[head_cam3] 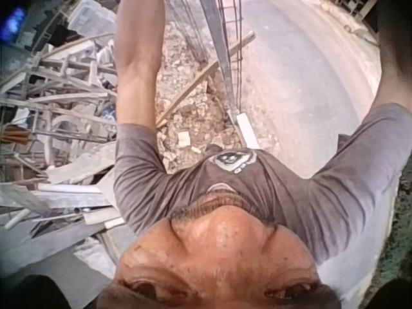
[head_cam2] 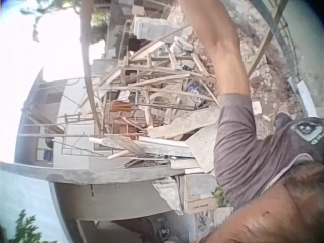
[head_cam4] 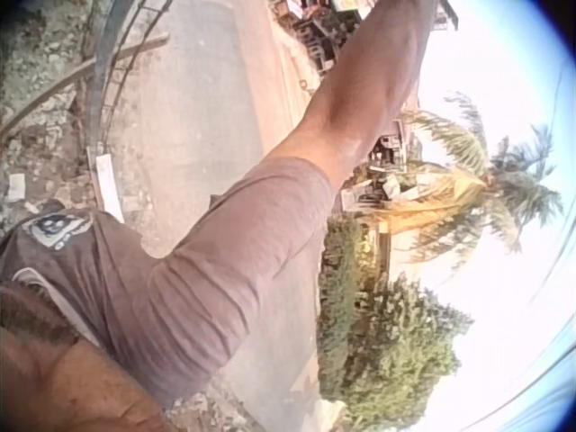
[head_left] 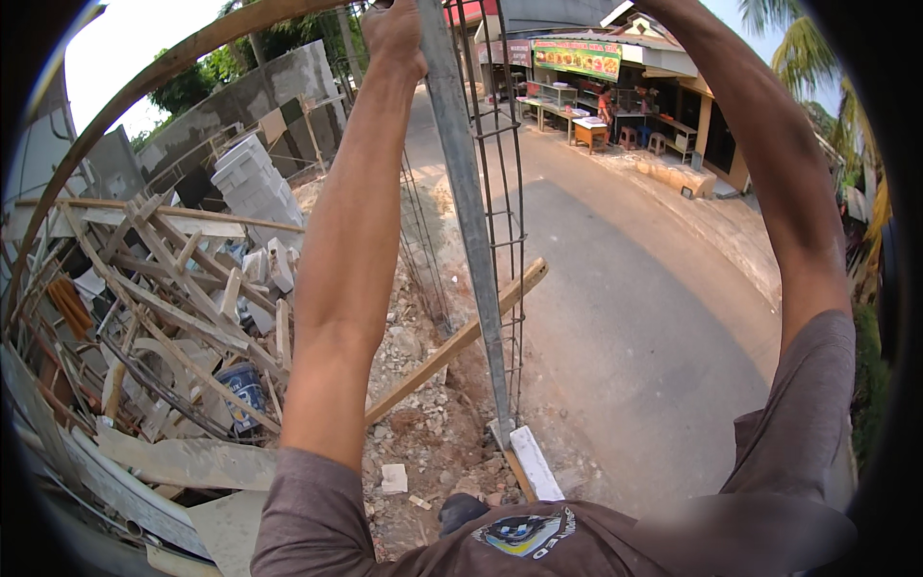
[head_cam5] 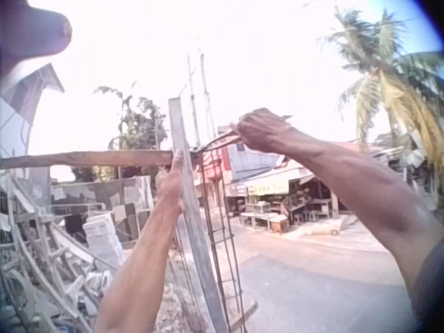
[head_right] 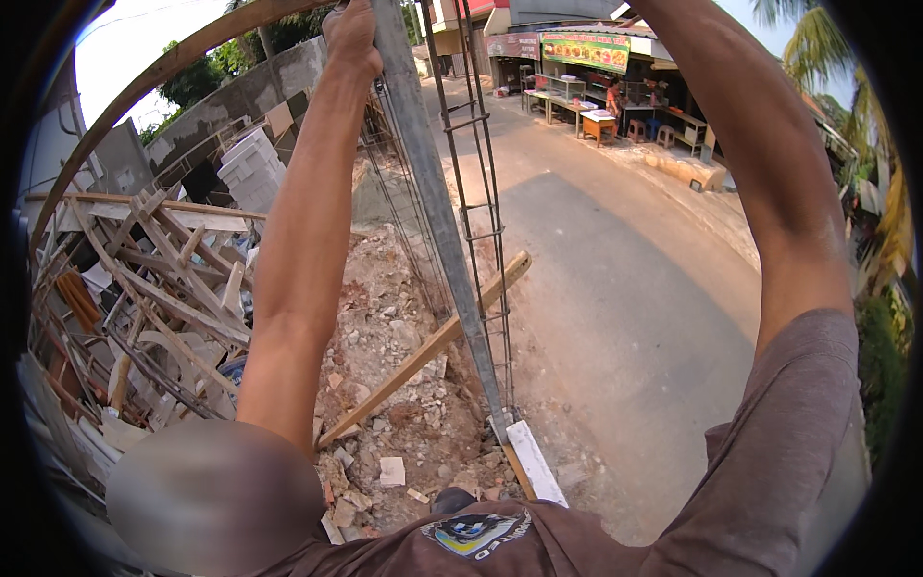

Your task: The person assembles a metal scaffolding frame using a hammer and pliers. They position a curved metal arch, secure it to vertical poles, and adjust the structure while working on a construction site.

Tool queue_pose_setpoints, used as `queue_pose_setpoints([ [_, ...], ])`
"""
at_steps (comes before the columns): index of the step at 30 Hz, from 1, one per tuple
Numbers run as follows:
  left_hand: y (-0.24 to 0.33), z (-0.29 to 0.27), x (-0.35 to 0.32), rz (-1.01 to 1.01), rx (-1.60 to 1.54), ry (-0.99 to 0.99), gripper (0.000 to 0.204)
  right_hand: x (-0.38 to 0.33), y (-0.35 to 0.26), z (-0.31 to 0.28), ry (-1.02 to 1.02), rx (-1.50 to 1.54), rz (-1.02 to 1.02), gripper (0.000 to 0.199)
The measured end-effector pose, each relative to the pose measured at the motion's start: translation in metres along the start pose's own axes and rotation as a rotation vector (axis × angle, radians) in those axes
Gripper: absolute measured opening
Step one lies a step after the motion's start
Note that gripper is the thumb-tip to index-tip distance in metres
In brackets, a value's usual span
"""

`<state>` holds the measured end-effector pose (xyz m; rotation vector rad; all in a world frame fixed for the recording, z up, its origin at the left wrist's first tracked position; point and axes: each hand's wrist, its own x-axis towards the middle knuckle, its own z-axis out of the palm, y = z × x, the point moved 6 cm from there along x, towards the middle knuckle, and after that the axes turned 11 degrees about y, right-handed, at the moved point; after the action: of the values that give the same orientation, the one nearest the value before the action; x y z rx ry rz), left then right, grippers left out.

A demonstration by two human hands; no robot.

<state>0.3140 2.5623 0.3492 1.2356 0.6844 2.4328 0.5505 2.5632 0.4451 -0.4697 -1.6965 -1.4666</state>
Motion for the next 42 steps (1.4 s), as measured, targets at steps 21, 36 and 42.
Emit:
queue_pose_setpoints([
  [21,0.001,0.016,-0.012,-0.145,-0.255,-0.215,0.030,-0.040,-0.020,0.030,-0.159,0.087,0.152,0.018],
  [36,-0.007,-0.002,0.012,-0.128,-0.078,-0.187,0.034,0.024,-0.056,-0.042,-0.380,-0.131,-0.009,0.020],
  [42,-0.001,0.012,-0.004,0.025,-0.164,-0.074,0.032,0.006,-0.024,-0.021,-0.384,0.037,0.159,0.030],
])
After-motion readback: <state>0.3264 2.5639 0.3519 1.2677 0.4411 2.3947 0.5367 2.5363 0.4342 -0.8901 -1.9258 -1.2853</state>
